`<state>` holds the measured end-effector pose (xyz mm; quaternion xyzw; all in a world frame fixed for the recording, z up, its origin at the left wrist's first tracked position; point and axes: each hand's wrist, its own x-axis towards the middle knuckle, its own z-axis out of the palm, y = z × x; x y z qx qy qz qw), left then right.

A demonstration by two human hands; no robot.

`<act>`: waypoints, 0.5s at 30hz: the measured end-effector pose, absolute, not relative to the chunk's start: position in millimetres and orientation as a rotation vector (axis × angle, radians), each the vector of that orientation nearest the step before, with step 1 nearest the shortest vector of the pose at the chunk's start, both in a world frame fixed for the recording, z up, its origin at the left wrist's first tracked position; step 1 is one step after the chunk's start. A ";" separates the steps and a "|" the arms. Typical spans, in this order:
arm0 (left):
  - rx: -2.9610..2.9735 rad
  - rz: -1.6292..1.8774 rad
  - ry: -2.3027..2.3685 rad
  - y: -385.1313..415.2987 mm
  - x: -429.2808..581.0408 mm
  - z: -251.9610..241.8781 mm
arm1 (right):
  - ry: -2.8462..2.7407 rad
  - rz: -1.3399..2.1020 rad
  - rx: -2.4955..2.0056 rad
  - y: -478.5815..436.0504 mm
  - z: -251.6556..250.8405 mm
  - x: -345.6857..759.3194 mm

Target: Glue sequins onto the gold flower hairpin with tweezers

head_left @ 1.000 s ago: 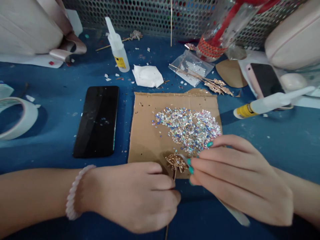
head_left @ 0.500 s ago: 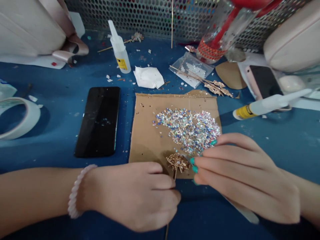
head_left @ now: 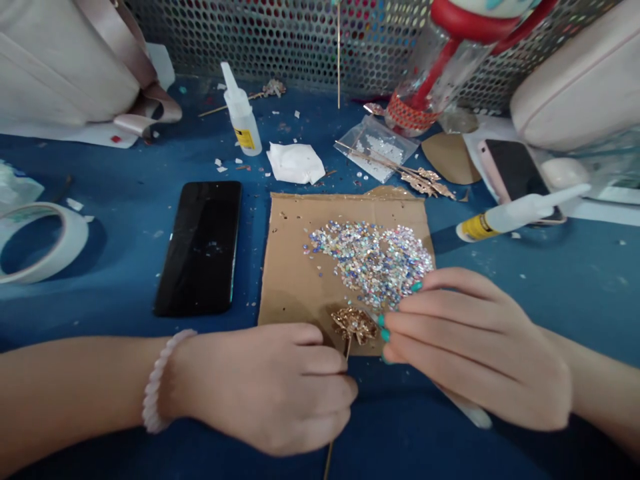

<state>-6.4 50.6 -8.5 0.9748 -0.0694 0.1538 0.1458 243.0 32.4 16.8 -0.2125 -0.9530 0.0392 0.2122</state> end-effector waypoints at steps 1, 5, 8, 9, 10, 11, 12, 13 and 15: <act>2.810 0.438 -0.198 50.7 -6.6 -8.5 | -2.648 0.100 -0.589 32.5 16.7 243.0; 2.813 0.446 -0.185 50.7 -6.6 -8.2 | -2.660 0.051 -0.547 33.4 16.5 244.9; 2.810 0.436 -0.191 50.6 -6.3 -8.2 | -2.696 0.013 -0.520 32.7 17.8 246.4; 2.809 0.433 -0.193 50.6 -6.3 -8.4 | -2.708 0.000 -0.527 32.1 18.4 246.6; 2.805 0.432 -0.193 50.6 -6.2 -8.6 | -2.717 -0.008 -0.538 31.6 18.7 246.6; 2.802 0.430 -0.191 50.6 -6.2 -8.8 | -2.720 -0.015 -0.548 31.1 18.8 246.5; 2.798 0.425 -0.190 50.7 -6.3 -9.0 | -2.718 -0.022 -0.548 30.8 18.5 246.4; 2.796 0.421 -0.190 50.7 -6.3 -9.1 | -2.715 -0.025 -0.544 30.9 17.9 246.2; 2.794 0.414 -0.194 50.8 -6.5 -9.2 | -2.704 -0.023 -0.530 31.9 16.0 245.9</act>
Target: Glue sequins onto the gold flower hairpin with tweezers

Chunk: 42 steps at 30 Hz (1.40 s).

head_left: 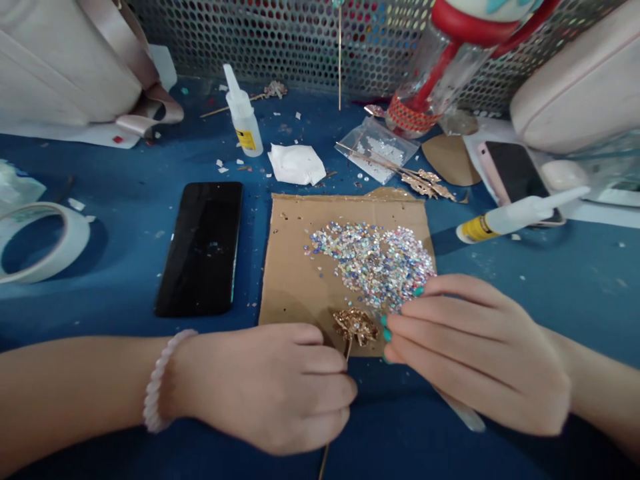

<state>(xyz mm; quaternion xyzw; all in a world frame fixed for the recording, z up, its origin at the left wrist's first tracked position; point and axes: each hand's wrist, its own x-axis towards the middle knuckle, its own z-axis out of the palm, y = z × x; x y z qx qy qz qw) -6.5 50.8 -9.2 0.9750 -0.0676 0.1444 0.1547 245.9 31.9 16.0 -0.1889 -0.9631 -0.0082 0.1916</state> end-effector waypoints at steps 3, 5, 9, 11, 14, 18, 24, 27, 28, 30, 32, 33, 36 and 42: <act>2.799 0.392 -0.196 50.9 -6.9 -8.6 | -2.687 -0.016 -0.492 34.1 14.8 245.9; 2.800 0.380 -0.192 51.0 -7.3 -8.2 | -2.674 0.010 -0.497 34.6 17.2 246.1; 2.779 0.379 -0.196 51.3 -8.6 -8.6 | -2.634 0.091 -0.646 33.2 29.0 245.9; 2.774 0.377 -0.195 50.9 -9.3 -9.4 | -2.609 0.071 -0.676 32.8 35.6 245.4; 2.788 0.391 -0.185 49.3 -9.9 -10.4 | -2.588 -0.012 -0.664 33.0 42.6 245.6; 2.817 0.422 -0.175 47.5 -9.2 -10.5 | -2.530 -0.065 -0.694 29.2 40.5 252.9; 2.877 0.442 -0.181 47.0 -8.2 -9.9 | -2.440 -0.039 -0.805 13.6 17.5 283.9; 2.907 0.429 -0.167 46.4 -8.8 -9.4 | -2.472 -0.086 -0.942 12.2 9.4 302.6; 2.914 0.426 -0.162 46.2 -9.0 -9.1 | -2.500 -0.105 -1.003 13.4 7.9 308.2; 2.925 0.416 -0.154 46.1 -9.5 -8.6 | -2.584 -0.150 -1.135 17.4 5.9 317.7; 2.928 0.404 -0.157 46.1 -9.9 -8.3 | -2.685 -0.187 -1.279 21.9 4.6 324.6; 2.929 0.397 -0.158 46.2 -10.1 -8.4 | -2.731 -0.188 -1.348 23.9 3.7 327.4; 2.932 0.380 -0.158 46.5 -10.5 -8.7 | -2.783 -0.159 -1.497 29.1 -0.4 335.6; 2.932 0.393 -0.181 47.8 -11.1 -7.7 | -2.053 -0.247 -1.724 45.5 -17.6 357.0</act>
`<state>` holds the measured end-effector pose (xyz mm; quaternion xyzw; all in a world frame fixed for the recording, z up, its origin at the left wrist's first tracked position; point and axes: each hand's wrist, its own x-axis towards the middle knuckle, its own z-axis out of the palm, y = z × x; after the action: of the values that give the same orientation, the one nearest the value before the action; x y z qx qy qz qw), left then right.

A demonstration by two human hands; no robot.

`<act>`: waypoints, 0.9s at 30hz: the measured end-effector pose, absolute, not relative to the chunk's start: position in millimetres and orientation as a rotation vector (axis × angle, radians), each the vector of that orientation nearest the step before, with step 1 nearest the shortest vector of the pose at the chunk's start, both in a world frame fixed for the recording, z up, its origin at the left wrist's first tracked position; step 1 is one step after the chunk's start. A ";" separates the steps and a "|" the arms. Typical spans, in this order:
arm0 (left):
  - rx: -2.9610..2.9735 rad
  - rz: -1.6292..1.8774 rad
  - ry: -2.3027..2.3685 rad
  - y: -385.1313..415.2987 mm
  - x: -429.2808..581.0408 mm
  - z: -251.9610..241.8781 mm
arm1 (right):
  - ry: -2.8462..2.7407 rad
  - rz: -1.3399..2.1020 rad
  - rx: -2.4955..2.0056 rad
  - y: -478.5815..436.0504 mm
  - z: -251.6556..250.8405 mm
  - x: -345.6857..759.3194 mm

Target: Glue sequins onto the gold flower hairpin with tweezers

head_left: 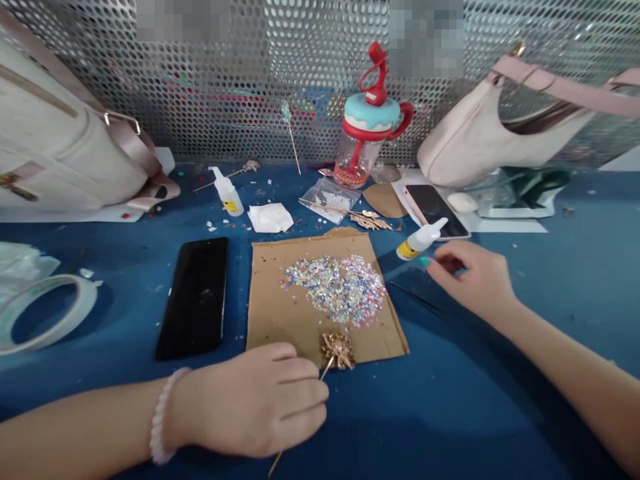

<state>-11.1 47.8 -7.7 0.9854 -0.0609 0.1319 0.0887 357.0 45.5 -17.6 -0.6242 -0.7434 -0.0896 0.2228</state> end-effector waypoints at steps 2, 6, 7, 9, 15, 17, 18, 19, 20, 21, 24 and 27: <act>2.933 0.404 -0.173 48.2 -10.9 -7.4 | -1.885 -0.260 -1.755 54.2 -23.7 361.2; 2.931 0.418 -0.168 48.7 -10.4 -7.5 | -1.854 -0.153 -1.753 71.2 -32.9 361.9; 2.924 0.418 -0.171 48.8 -10.3 -7.6 | -1.882 -0.112 -1.739 74.2 -34.2 361.4; 2.899 0.412 -0.171 48.9 -10.5 -8.1 | -1.929 -0.041 -1.704 77.2 -34.9 360.4; 2.849 0.390 -0.160 49.8 -10.5 -9.8 | -2.022 0.194 -1.619 56.9 -18.2 349.6; 2.853 0.396 -0.148 49.8 -10.1 -9.8 | -2.094 0.173 -1.577 44.2 -10.0 338.5; 2.855 0.401 -0.136 49.7 -9.9 -9.8 | -2.150 0.142 -1.553 37.8 -6.3 331.7; 2.855 0.413 -0.118 49.5 -9.8 -9.9 | -2.196 0.139 -1.508 31.7 -2.9 324.5; 2.854 0.427 -0.098 49.3 -9.7 -10.0 | -2.223 0.145 -1.452 26.1 0.1 317.3; 2.853 0.443 -0.075 49.1 -9.7 -10.1 | -2.246 0.161 -1.394 21.1 2.7 310.6; 2.838 0.501 -0.001 48.7 -9.5 -11.0 | -2.320 0.198 -1.239 10.2 8.7 295.8; 2.815 0.509 0.034 49.5 -9.1 -11.8 | -2.311 0.303 -1.157 5.1 13.4 289.1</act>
<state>-9.1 49.5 -11.8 0.9743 0.0118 0.1761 0.1399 289.1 5.1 13.4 -0.4287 -0.8559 0.1123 0.2664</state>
